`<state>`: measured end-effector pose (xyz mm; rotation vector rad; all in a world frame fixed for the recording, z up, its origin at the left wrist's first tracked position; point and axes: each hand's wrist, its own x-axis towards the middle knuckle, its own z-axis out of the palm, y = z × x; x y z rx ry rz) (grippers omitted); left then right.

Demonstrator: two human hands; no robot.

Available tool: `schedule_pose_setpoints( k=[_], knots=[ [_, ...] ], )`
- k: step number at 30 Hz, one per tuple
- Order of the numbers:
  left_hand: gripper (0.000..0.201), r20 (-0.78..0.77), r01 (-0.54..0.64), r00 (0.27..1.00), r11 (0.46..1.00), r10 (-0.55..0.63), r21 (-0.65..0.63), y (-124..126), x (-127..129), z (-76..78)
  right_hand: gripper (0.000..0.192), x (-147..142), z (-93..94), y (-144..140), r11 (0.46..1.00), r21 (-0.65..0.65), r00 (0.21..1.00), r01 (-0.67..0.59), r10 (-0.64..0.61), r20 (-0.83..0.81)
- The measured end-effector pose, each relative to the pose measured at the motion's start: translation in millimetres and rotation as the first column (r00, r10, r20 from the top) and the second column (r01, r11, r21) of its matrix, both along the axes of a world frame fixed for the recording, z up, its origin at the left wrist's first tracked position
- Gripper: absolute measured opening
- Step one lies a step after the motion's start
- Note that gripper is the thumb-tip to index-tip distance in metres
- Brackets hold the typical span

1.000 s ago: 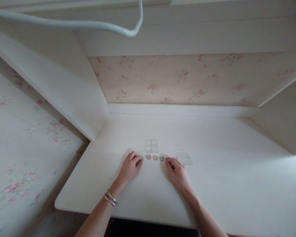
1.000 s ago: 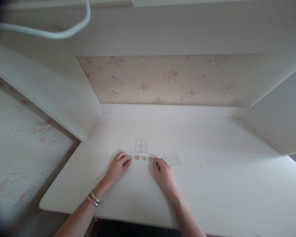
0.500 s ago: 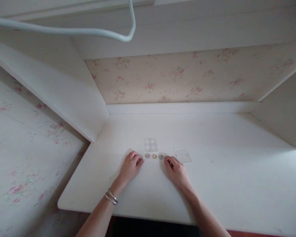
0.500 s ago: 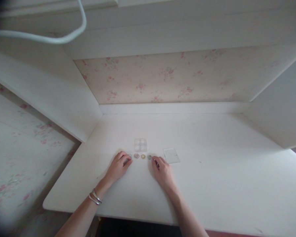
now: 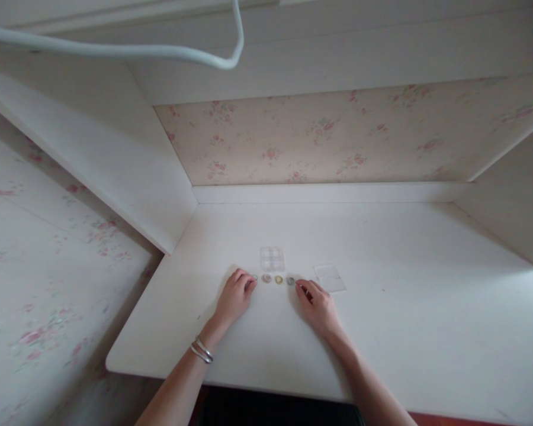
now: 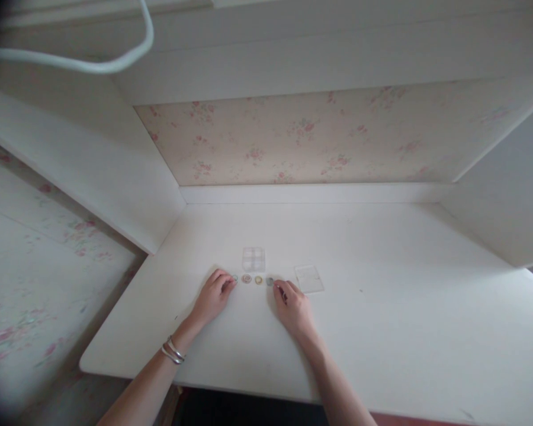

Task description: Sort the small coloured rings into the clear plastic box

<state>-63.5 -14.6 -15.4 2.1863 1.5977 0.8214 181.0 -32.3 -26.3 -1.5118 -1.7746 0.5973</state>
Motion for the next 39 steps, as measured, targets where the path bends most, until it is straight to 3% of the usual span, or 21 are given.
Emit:
schedule_pose_setpoints(
  k=[8,15,21,29,34,39],
  knots=[
    [0.023,0.221,-0.094,0.97,0.994,0.103,-0.049,5,-7,-2.9,0.03,0,-0.7,0,1.0,-0.01,1.0,0.009,-0.009,0.006],
    [0.026,0.296,-0.122,0.945,0.989,0.14,-0.078,14,4,11.6,0.03,0,-1.0,3,1.0,-0.018,1.0,-0.001,0.001,-0.01],
    [0.028,0.284,-0.166,0.944,0.986,0.167,-0.027,46,23,16.2,0.029,-2,0.3,6,1.0,-0.022,1.0,0.014,-0.014,-0.009],
    [0.028,0.215,-0.171,0.961,0.985,0.174,-0.032,88,29,7.0,0.03,-2,0.4,9,0.999,-0.03,0.999,0.037,-0.038,-0.022],
    [0.029,0.271,-0.186,0.944,0.982,0.188,-0.034,76,18,3.5,0.031,-1,2.1,9,0.998,-0.032,0.998,0.045,-0.046,-0.04],
    [0.031,0.298,-0.212,0.925,0.971,0.236,-0.111,34,-5,5.4,0.033,-2,2.8,8,0.999,-0.021,0.999,0.043,-0.044,-0.026]
  ],
)
